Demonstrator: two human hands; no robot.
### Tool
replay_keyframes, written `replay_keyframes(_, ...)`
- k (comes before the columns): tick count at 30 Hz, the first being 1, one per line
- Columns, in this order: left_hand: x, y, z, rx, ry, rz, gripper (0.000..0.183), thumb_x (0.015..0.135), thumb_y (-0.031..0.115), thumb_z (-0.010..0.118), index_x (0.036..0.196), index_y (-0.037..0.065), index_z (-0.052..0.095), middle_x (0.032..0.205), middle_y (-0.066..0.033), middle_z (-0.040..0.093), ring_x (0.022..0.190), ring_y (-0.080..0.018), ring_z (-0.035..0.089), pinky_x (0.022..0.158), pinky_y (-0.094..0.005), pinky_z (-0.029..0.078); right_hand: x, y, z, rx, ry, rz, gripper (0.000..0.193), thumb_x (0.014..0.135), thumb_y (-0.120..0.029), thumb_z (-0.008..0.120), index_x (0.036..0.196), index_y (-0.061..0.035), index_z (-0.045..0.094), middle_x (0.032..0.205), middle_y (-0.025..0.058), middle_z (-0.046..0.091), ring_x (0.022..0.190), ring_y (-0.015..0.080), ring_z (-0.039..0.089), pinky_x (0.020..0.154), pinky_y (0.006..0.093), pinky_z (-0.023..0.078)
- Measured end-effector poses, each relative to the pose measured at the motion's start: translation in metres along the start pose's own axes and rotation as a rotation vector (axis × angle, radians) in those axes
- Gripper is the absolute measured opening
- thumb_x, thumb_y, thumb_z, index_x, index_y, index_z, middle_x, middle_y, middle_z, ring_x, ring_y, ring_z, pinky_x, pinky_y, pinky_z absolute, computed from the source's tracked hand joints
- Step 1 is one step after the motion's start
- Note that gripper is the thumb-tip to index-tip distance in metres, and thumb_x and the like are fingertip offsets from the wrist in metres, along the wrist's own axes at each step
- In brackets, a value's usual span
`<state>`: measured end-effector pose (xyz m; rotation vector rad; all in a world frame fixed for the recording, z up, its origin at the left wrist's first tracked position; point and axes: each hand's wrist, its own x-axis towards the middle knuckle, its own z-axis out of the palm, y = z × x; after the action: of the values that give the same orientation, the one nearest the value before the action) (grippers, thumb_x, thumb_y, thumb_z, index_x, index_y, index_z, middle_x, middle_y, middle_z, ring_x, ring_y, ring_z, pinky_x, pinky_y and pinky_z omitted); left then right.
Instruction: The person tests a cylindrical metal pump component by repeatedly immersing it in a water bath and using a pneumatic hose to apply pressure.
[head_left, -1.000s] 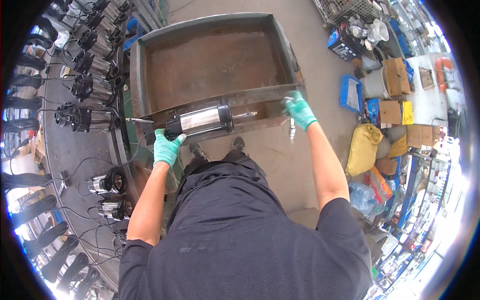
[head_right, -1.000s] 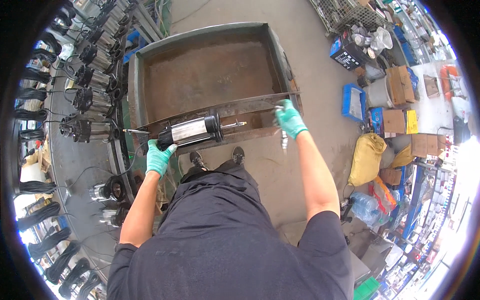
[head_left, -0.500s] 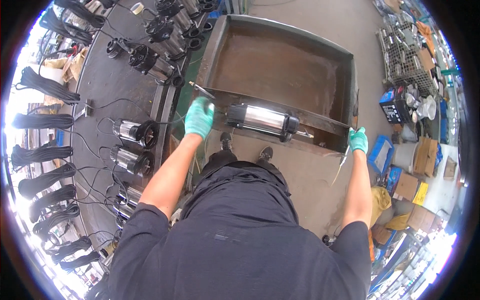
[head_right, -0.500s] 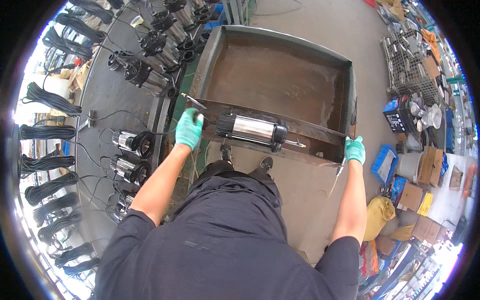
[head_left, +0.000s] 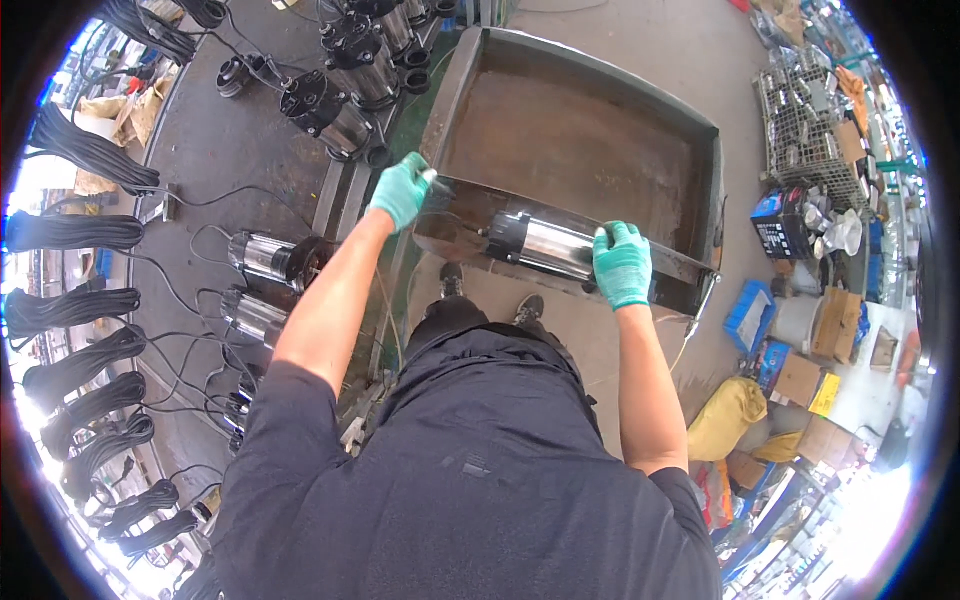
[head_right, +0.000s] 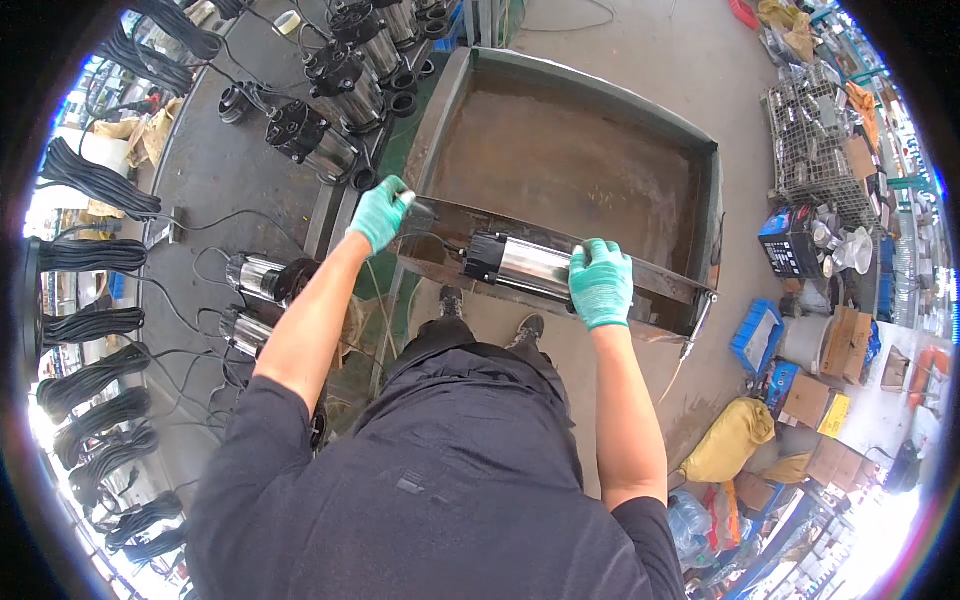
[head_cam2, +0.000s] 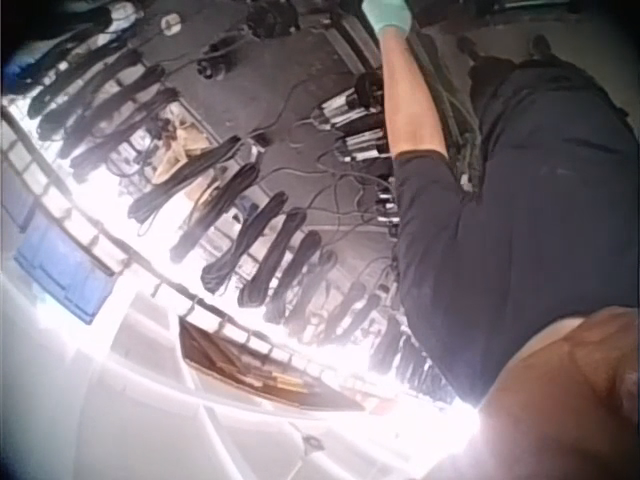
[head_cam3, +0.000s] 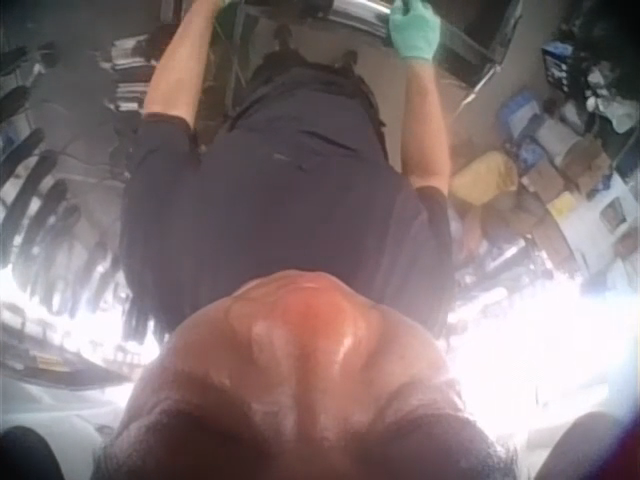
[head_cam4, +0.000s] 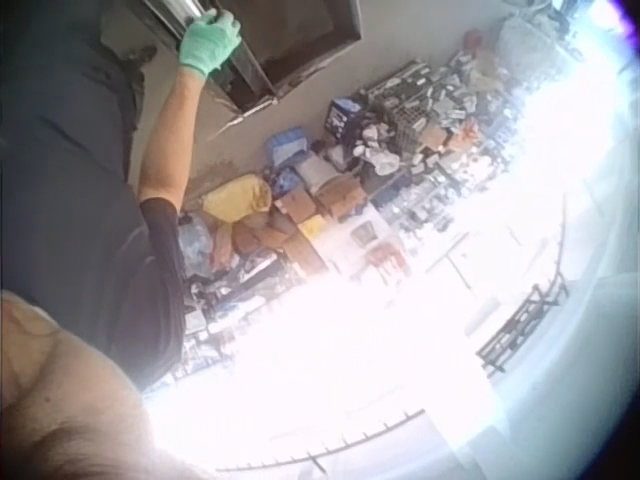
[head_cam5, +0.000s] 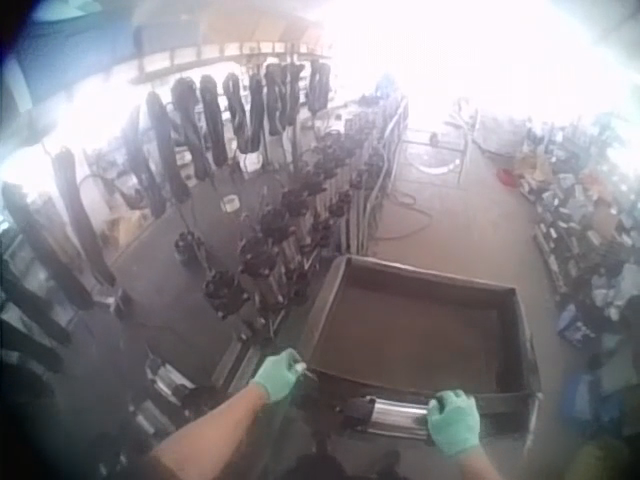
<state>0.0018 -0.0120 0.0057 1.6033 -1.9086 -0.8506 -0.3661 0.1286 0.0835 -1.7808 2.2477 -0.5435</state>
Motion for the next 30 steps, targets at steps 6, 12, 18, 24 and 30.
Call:
replay_keyframes(6, -0.069, 0.018, -0.003, -0.399, 0.025, -0.203, 0.014, 0.103, 0.021, 0.060, 0.106, 0.007, 0.062, 0.069, -0.0038, 0.060, 0.053, -0.0133, 0.056, 0.049, -0.0295, 0.044, -0.002, -0.003, -0.002, -0.035, 0.038, 0.052, 0.019, 0.093, -0.023, 0.062, 0.097, -0.0068, 0.071, 0.101, 0.0161, 0.068, 0.094, 0.0381, 0.063, 0.085, 0.0467, 0.051)
replay_keyframes(12, -0.083, 0.017, 0.018, -0.696, -0.032, -0.343, 0.011, 0.104, 0.020, 0.060, 0.102, 0.010, 0.062, 0.070, 0.0027, 0.057, 0.050, -0.0049, 0.050, 0.045, -0.0230, 0.042, -0.001, -0.001, 0.001, -0.021, 0.027, 0.068, 0.018, 0.093, -0.022, 0.062, 0.095, -0.0062, 0.071, 0.102, 0.0157, 0.068, 0.094, 0.0380, 0.063, 0.086, 0.0459, 0.050)
replay_keyframes(18, -0.072, 0.019, 0.021, -0.635, -0.113, -0.344, 0.012, 0.104, 0.019, 0.058, 0.101, 0.008, 0.063, 0.068, 0.0010, 0.058, 0.049, -0.0070, 0.051, 0.043, -0.0249, 0.043, -0.002, 0.001, 0.002, -0.014, 0.025, 0.086, 0.018, 0.093, -0.022, 0.062, 0.095, -0.0061, 0.071, 0.101, 0.0150, 0.068, 0.094, 0.0369, 0.063, 0.086, 0.0450, 0.050)
replay_keyframes(24, -0.051, 0.014, 0.007, -0.800, -0.466, -0.782, 0.026, 0.104, 0.029, 0.057, 0.090, 0.007, 0.059, 0.064, -0.0023, 0.058, 0.042, -0.0119, 0.049, 0.040, -0.0315, 0.046, -0.001, 0.000, 0.002, -0.014, 0.017, 0.104, 0.019, 0.093, -0.022, 0.061, 0.094, -0.0061, 0.071, 0.101, 0.0147, 0.068, 0.094, 0.0367, 0.062, 0.087, 0.0447, 0.050)
replay_keyframes(30, -0.048, -0.001, 0.004, -0.885, -0.626, -0.446, 0.035, 0.103, 0.023, 0.059, 0.132, 0.003, 0.056, 0.087, -0.0050, 0.064, 0.065, -0.0116, 0.062, 0.062, -0.0303, 0.056, 0.000, 0.001, 0.002, -0.032, 0.009, 0.095, 0.018, 0.093, -0.021, 0.061, 0.094, -0.0060, 0.071, 0.100, 0.0142, 0.068, 0.095, 0.0364, 0.062, 0.087, 0.0447, 0.050)
